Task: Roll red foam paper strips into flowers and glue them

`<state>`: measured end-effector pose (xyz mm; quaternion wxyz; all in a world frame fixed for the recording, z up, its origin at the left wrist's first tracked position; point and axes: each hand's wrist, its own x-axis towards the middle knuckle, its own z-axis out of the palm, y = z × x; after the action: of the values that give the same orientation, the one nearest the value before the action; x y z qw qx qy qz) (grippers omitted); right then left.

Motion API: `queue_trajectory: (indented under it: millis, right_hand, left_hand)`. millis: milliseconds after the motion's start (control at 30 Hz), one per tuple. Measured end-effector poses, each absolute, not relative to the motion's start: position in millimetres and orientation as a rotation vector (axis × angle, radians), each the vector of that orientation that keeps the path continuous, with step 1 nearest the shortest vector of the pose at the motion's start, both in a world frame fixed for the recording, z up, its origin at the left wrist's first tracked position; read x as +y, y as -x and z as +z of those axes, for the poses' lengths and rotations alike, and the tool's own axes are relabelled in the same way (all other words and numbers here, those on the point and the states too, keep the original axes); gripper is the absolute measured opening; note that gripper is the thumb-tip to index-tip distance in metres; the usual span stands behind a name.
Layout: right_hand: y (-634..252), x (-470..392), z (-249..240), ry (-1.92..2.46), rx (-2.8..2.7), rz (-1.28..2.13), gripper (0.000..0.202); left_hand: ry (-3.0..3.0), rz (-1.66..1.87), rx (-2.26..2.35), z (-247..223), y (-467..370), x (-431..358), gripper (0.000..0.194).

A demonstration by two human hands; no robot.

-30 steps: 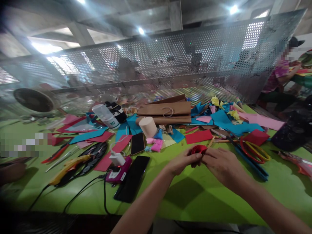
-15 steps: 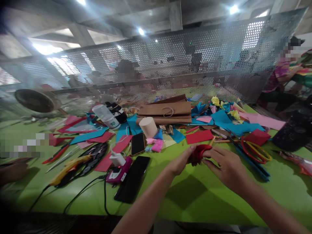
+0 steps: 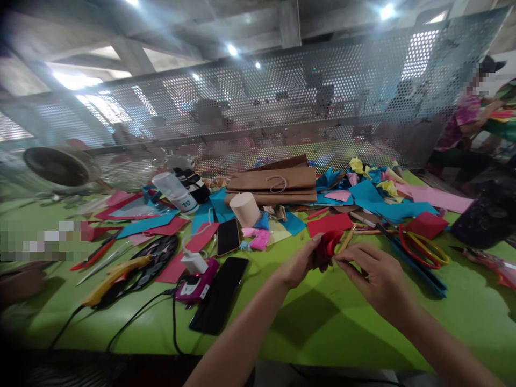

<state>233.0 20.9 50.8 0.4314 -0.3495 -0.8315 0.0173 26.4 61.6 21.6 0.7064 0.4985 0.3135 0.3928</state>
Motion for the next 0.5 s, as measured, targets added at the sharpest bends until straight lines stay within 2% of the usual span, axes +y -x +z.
queue_trajectory:
  millis: [500]
  right_hand:
    - [-213.5, 15.0, 41.7, 0.901, -2.000, -0.080, 0.016]
  left_hand:
    - [-1.055, 0.954, 0.692, 23.4, -27.1, 59.3, 0.068]
